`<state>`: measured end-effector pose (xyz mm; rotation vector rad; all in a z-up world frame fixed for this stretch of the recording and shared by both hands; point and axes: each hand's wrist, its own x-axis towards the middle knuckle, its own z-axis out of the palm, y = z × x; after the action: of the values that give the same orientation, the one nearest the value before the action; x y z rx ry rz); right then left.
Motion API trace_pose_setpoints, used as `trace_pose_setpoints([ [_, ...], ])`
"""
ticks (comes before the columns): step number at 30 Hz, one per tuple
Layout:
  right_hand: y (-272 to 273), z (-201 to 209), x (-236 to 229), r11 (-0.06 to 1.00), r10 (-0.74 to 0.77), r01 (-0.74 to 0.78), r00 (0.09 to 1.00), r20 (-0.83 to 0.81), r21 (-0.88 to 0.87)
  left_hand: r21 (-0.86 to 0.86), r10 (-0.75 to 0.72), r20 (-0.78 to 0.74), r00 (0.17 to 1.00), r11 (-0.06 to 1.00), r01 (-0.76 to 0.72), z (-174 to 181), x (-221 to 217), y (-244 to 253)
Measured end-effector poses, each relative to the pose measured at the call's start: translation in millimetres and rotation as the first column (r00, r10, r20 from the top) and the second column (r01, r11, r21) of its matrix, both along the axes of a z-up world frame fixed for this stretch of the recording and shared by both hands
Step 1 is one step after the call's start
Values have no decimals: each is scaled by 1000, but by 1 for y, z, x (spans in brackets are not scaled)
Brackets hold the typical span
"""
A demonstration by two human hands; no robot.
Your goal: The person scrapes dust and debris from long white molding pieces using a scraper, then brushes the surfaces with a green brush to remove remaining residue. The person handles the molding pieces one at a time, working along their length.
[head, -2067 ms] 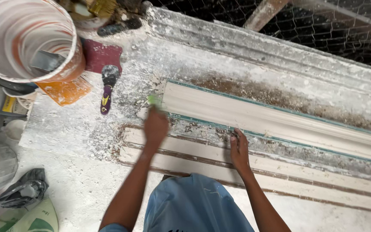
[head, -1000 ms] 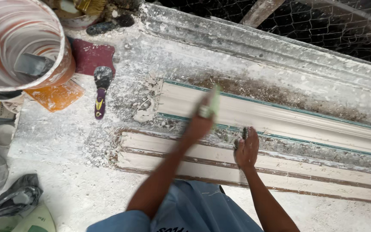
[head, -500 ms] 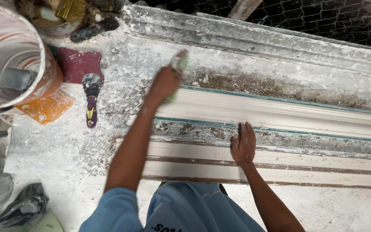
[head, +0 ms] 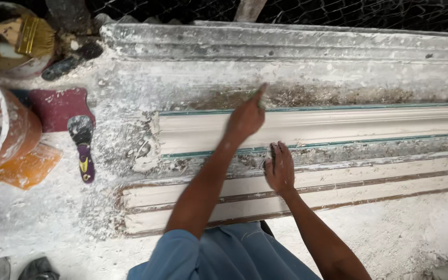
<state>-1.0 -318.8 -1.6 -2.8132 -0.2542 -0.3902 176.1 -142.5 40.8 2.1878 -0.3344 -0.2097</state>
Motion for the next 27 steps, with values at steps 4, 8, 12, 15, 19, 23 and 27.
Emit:
trace_pose_setpoints([
  [4,-45,-5,12,995,-42,44,999,14,-92,-109,221,-116,968,966,-234,21,11,113],
  [8,-80,0,18,931,-184,165,983,-28,-325,439,514,-64,856,784,-438,8,31,246],
  [12,-74,0,14,989,-144,144,989,17,-32,526,506,83,859,709,-469,-33,27,210],
  [15,-75,7,16,989,-143,143,990,-1,-23,227,310,623,718,807,-545,-35,18,32],
  [19,-67,16,19,989,-147,147,989,-6,-30,-47,-202,-197,960,979,196,27,11,-139],
  [23,-71,20,20,991,-135,135,991,-11,-9,-343,-196,-350,916,937,70,69,31,-103],
  [27,-71,8,17,982,-188,185,978,-87,-46,201,207,-443,872,971,-128,51,53,92],
])
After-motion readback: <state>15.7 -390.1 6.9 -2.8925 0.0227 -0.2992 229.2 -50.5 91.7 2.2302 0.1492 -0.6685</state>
